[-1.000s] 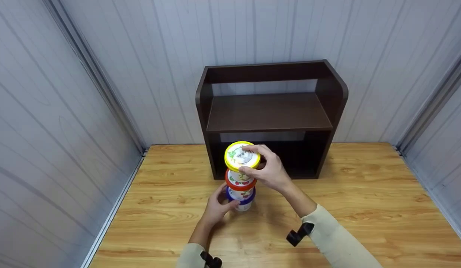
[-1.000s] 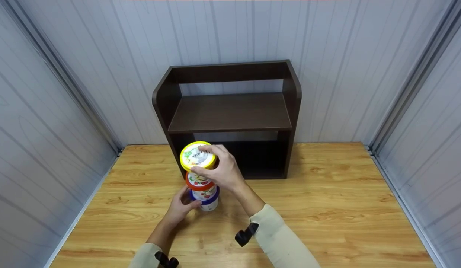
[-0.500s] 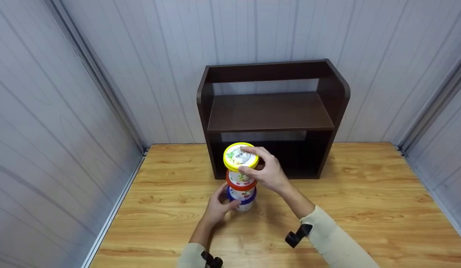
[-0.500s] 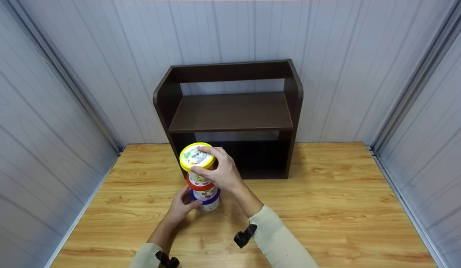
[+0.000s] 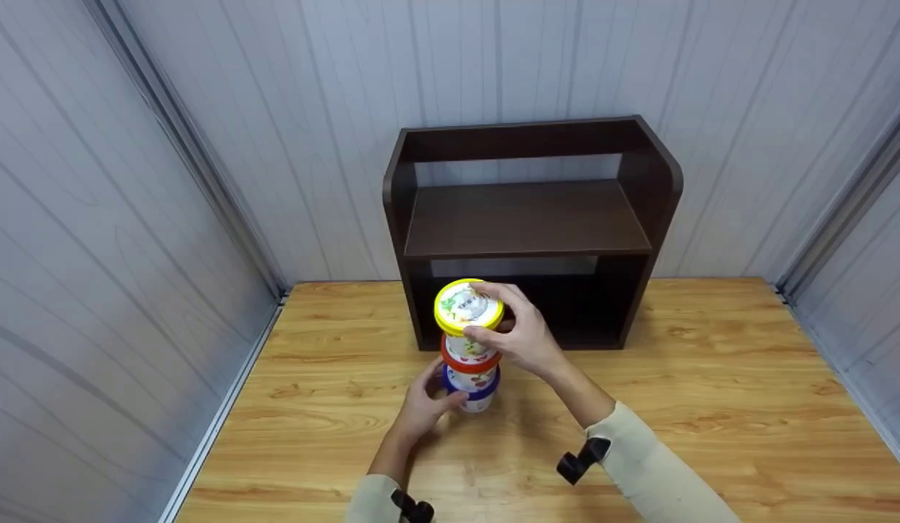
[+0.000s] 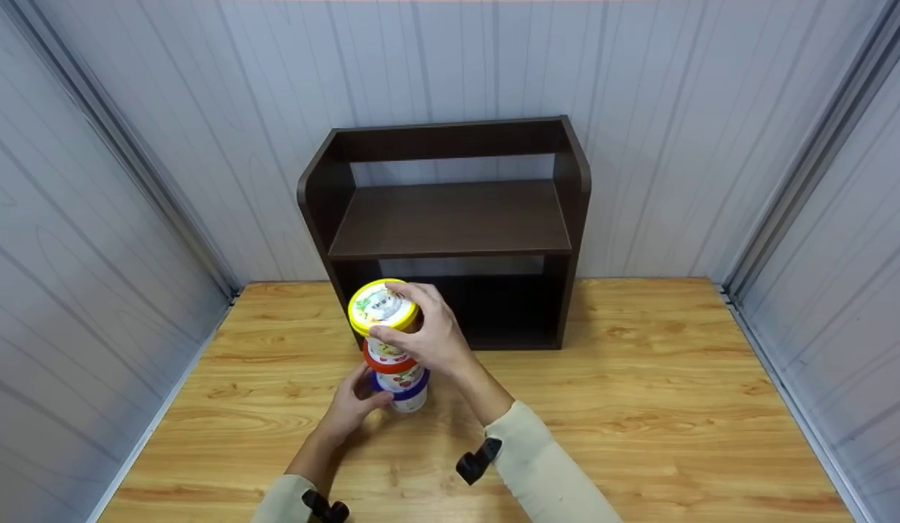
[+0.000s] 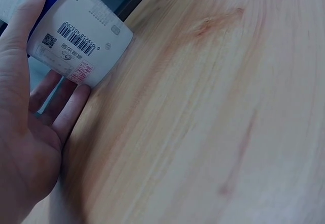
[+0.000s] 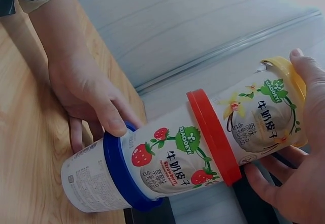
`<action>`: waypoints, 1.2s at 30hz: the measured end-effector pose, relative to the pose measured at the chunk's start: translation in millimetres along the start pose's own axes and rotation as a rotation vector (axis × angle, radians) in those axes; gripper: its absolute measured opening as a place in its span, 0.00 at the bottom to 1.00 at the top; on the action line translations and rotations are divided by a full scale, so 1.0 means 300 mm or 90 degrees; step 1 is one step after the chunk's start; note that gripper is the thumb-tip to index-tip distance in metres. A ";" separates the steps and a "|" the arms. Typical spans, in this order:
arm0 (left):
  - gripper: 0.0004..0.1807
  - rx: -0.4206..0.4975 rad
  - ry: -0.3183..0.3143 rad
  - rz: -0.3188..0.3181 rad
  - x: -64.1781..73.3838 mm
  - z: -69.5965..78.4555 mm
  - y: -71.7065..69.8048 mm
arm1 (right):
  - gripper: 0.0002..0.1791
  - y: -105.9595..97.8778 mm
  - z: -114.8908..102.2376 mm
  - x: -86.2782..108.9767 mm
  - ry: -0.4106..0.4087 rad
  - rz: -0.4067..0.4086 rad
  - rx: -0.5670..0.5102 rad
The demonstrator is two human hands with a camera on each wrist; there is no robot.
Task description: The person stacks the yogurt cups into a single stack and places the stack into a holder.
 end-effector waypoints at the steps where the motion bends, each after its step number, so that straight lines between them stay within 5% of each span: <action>1: 0.48 0.003 -0.007 -0.002 0.000 0.004 0.001 | 0.39 -0.003 0.000 0.001 -0.004 0.000 -0.004; 5: 0.47 0.018 -0.057 -0.009 0.002 0.020 0.003 | 0.43 -0.018 0.007 0.008 -0.028 0.000 -0.019; 9: 0.49 0.023 -0.058 -0.020 0.003 0.011 -0.007 | 0.48 -0.035 0.019 0.016 -0.058 -0.003 -0.037; 16: 0.51 0.042 -0.045 -0.025 -0.026 -0.115 -0.033 | 0.50 -0.069 0.045 0.040 -0.081 -0.012 -0.049; 22: 0.53 0.028 -0.008 -0.044 -0.015 -0.064 -0.031 | 0.54 -0.091 0.093 0.059 -0.089 -0.008 -0.061; 31: 0.53 0.071 -0.071 -0.040 -0.071 -0.220 -0.049 | 0.55 -0.092 0.151 0.086 -0.059 0.001 -0.069; 36: 0.54 0.060 -0.046 -0.047 -0.054 -0.170 -0.043 | 0.54 -0.074 0.184 0.098 -0.056 0.003 -0.063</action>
Point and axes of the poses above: each hand's wrist, its own x-axis away from the middle knuckle, its own y-axis out of the palm, z = x × y, the point moved 2 cm from there along -x, towards the middle knuckle, and after that the axes turned 2 degrees about x, right-handed, at the moved point
